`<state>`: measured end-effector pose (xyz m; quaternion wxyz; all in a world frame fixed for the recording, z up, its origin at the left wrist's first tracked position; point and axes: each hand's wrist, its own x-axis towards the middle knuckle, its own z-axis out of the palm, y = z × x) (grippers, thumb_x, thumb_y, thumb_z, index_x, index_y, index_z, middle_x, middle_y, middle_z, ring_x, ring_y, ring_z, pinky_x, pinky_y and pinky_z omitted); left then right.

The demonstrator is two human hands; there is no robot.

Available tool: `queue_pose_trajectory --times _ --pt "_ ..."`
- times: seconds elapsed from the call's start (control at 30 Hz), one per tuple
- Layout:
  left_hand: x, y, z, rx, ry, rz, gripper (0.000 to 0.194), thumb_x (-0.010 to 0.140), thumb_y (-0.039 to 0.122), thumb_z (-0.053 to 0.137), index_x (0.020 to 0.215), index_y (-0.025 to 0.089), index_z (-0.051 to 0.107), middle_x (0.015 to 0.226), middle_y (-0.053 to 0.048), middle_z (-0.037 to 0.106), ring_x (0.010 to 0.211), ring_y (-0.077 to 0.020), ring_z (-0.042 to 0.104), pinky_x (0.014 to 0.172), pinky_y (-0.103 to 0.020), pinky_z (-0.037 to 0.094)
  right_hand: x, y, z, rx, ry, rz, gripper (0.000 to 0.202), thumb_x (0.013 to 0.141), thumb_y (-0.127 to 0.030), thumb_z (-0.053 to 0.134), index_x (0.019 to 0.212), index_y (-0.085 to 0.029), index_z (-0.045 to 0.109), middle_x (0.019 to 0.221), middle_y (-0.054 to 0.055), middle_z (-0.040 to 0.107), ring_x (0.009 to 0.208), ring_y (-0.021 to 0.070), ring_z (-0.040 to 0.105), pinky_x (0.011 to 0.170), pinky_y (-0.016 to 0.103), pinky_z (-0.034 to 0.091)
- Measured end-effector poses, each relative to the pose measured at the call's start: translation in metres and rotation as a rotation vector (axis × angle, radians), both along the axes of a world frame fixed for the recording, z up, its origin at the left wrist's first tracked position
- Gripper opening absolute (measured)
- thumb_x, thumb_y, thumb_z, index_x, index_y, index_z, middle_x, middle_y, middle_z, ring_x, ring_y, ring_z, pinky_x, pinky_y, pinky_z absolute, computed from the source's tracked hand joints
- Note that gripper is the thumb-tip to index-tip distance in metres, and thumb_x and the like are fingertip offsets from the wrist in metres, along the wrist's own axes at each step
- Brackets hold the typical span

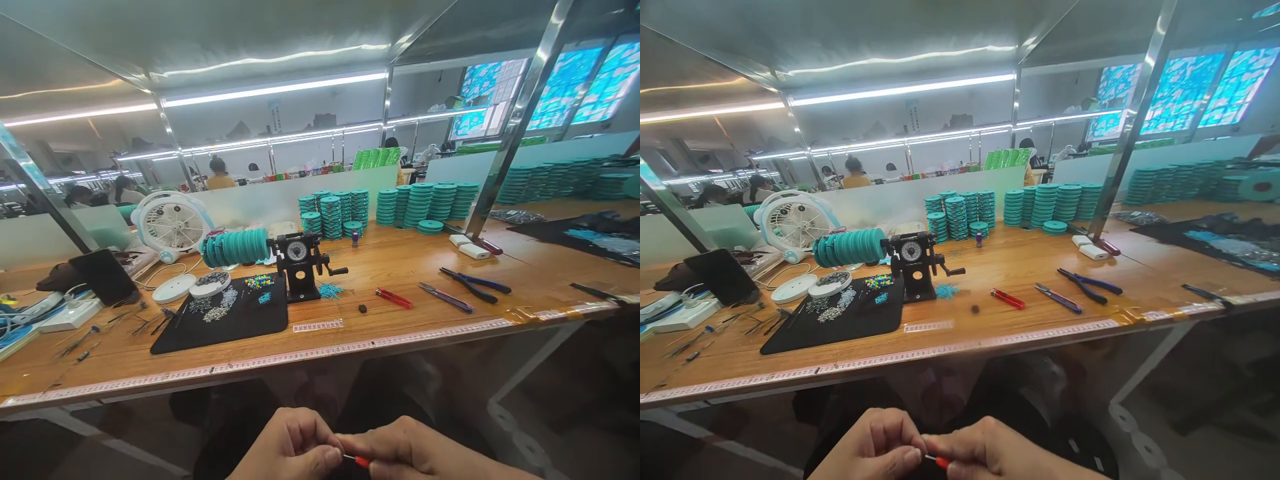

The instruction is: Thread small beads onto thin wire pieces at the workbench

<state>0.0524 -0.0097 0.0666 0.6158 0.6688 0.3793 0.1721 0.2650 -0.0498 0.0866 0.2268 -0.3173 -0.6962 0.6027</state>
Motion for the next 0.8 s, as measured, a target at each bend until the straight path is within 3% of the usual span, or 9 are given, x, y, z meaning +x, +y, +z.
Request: queue_pose_trajectory --times 0.13,0.37,0.5,0.6,0.7,0.8 --pt "0.001 0.002 -0.008 -0.060 0.005 0.039 0.050 0.061 0.061 0.069 0.065 0.011 0.064 0.054 0.002 0.046 0.054 -0.0090 0.035 0.051 -0.024 0.025 -0.004 -0.001 0.005 -0.004 -0.025 -0.021 0.035 0.090 -0.032 0.043 0.118 -0.028 0.062 0.077 0.000 0.060 0.068 0.0148 0.048 0.062 0.022 0.037" --pt "0.000 0.003 -0.011 -0.132 -0.100 0.033 0.047 0.063 0.059 0.070 0.068 0.012 0.063 0.056 0.002 0.045 0.055 -0.0092 0.034 0.053 -0.024 0.025 0.000 -0.003 0.006 -0.148 0.058 -0.083 0.034 0.088 -0.041 0.048 0.112 -0.024 0.067 0.068 -0.003 0.041 0.058 0.0100 0.031 0.054 0.022 0.025" --pt "0.001 0.001 -0.008 -0.172 -0.160 0.018 0.048 0.067 0.060 0.066 0.076 0.013 0.062 0.061 0.001 0.047 0.057 -0.0099 0.036 0.055 -0.024 0.026 0.003 -0.002 -0.006 -0.131 0.037 -0.108 0.039 0.087 -0.048 0.049 0.109 -0.022 0.068 0.061 -0.004 0.036 0.053 0.0091 0.027 0.050 0.022 0.022" --pt "0.001 0.001 -0.008 -0.146 -0.145 -0.002 0.045 0.069 0.058 0.066 0.081 0.014 0.063 0.062 0.001 0.048 0.057 -0.0101 0.037 0.056 -0.024 0.027 0.004 -0.001 -0.019 -0.164 0.033 -0.158 0.043 0.084 -0.054 0.051 0.087 -0.015 0.071 0.059 -0.004 0.035 0.052 0.0080 0.027 0.048 0.022 0.020" --pt "0.000 0.002 -0.009 -0.124 -0.173 0.007 0.042 0.068 0.053 0.069 0.084 0.014 0.066 0.069 -0.001 0.054 0.062 -0.0112 0.043 0.060 -0.024 0.031 0.002 -0.001 -0.033 -0.206 0.103 -0.198 0.048 0.080 -0.059 0.054 0.070 -0.013 0.063 0.054 -0.006 0.034 0.050 0.0066 0.026 0.046 0.021 0.017" --pt "0.000 0.004 -0.012 -0.186 -0.259 0.024 0.036 0.069 0.046 0.073 0.086 0.015 0.069 0.077 -0.004 0.062 0.067 -0.0113 0.049 0.065 -0.024 0.034 -0.002 -0.001 -0.046 -0.250 0.239 -0.195 0.048 0.077 -0.060 0.057 0.066 -0.013 0.057 0.053 -0.006 0.034 0.048 0.0054 0.026 0.046 0.020 0.017"
